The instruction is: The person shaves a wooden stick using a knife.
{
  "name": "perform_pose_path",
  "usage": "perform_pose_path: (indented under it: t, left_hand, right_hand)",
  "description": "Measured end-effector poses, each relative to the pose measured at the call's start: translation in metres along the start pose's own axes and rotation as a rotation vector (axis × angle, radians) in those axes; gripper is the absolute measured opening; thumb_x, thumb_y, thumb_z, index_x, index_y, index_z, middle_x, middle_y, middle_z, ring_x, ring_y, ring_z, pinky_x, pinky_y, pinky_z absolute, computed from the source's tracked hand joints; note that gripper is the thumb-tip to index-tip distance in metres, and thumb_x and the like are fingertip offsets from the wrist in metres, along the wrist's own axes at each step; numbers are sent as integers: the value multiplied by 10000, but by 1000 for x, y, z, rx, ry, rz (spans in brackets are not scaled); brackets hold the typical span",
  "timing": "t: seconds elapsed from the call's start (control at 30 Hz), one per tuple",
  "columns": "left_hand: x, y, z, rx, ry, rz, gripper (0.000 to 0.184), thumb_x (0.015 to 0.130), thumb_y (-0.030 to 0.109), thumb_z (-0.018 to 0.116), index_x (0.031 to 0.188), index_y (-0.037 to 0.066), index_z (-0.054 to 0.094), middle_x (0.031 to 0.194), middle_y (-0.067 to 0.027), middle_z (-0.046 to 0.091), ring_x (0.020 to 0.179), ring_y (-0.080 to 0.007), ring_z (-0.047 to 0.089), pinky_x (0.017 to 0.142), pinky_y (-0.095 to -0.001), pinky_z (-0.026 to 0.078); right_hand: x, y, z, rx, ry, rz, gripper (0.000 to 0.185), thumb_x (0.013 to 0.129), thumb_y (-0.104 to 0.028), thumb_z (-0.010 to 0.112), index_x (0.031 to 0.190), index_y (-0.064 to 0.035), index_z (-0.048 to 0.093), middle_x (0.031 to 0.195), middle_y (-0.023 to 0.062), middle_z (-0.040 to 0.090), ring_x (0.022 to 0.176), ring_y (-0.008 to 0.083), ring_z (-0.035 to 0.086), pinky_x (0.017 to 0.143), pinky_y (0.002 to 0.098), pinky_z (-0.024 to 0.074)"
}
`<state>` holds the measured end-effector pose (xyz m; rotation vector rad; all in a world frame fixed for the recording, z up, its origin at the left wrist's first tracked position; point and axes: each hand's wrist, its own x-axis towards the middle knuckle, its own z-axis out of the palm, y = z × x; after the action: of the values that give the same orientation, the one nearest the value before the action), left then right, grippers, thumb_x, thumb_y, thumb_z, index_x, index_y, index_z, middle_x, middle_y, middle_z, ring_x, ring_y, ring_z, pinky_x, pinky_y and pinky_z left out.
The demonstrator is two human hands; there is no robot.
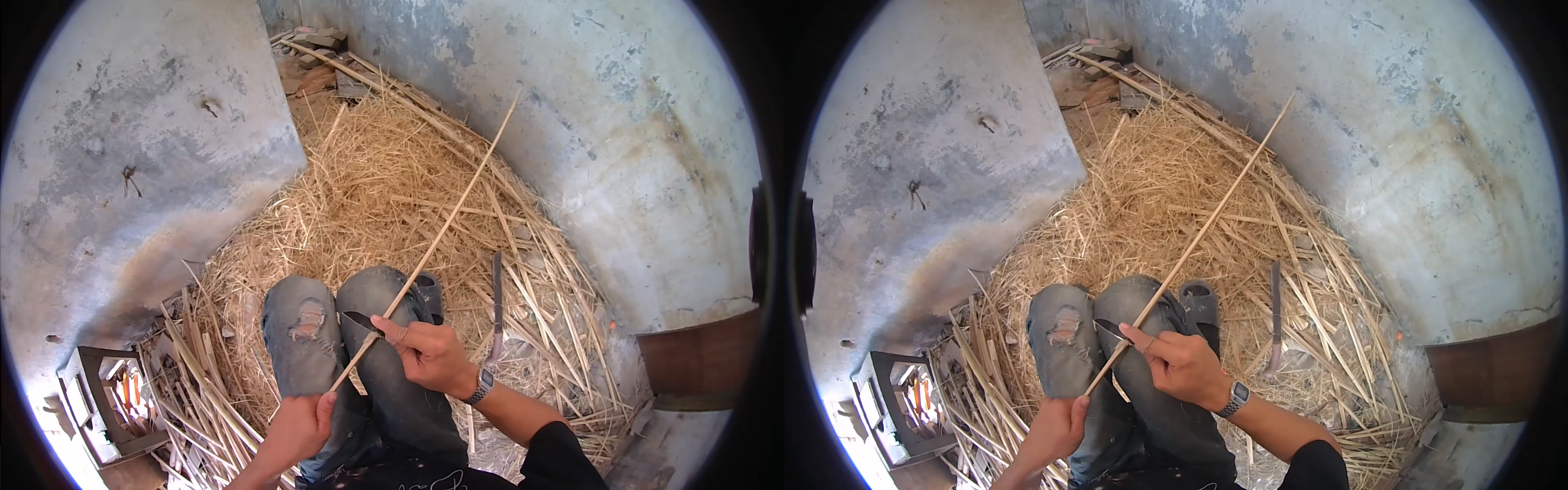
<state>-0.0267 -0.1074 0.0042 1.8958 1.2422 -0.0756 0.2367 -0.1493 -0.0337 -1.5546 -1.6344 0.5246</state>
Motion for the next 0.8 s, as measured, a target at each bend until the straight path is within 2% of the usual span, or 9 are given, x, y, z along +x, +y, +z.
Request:
perform_pose_path:
  t: [0.07,0.2,0.23,0.27,0.4,0.47,0.53,0.63,0.8]
  left_hand:
    - [-1,-3,-7,-64,-51,-7,540,1077,373,492,760,-33,654,633,-282,596,670,-527,607,619,-541,488]
    - [-10,-31,-18,-113,-130,-5,542,1085,364,478,756,-31,651,619,-265,591,634,-505,602,611,-516,487]
    - [-14,-38,-20,-107,-174,-44,576,1092,381,455,722,-25,628,580,-210,568,573,-409,592,588,-481,475]
    - [-18,-46,-22,-101,-217,-82,611,1100,398,433,687,-19,604,541,-155,545,511,-313,581,565,-446,462]
    - [-38,-81,-33,-105,-210,-60,623,1093,426,425,685,-13,595,542,-158,538,503,-335,564,563,-446,463]
    - [-49,-105,-41,16,-208,-59,611,1081,418,431,672,-3,599,537,-170,523,510,-379,558,560,-455,463]
    - [-58,-123,-47,61,-197,-34,596,1076,399,435,666,-1,598,534,-180,517,517,-400,553,559,-461,463]
    - [-62,-127,-49,99,-188,-13,577,1067,375,443,655,2,598,530,-196,513,526,-433,548,560,-472,465]
    - [-60,-117,-45,83,-154,11,574,1060,372,451,647,3,599,532,-211,522,530,-454,550,563,-487,470]
  right_hand:
    - [3,5,-6,14,-24,-3,554,842,9,655,1368,-163,685,631,79,519,537,250,556,524,373,484]
    - [25,40,-24,-118,190,-51,534,854,36,630,1352,-145,693,661,110,574,540,249,576,538,371,485]
    - [31,50,-30,-124,286,-50,521,859,43,621,1342,-137,698,678,126,606,542,250,588,541,367,483]
    - [37,56,-37,-124,286,-50,521,859,43,621,1342,-137,698,678,126,606,542,250,588,541,367,483]
    - [61,82,-70,-242,397,58,475,877,53,601,1295,-132,727,738,179,674,551,239,625,548,347,483]
    - [71,97,-88,-288,455,83,461,883,54,597,1283,-129,734,751,194,684,550,226,628,549,338,481]
    - [78,108,-101,-261,484,185,441,898,42,605,1284,-130,732,748,207,678,548,176,606,549,324,467]
    - [84,115,-105,-300,481,148,413,924,16,616,1295,-128,725,731,199,667,543,131,559,542,305,448]
    - [75,105,-83,-212,459,169,365,950,-16,634,1292,-107,723,673,172,619,512,142,507,520,298,420]
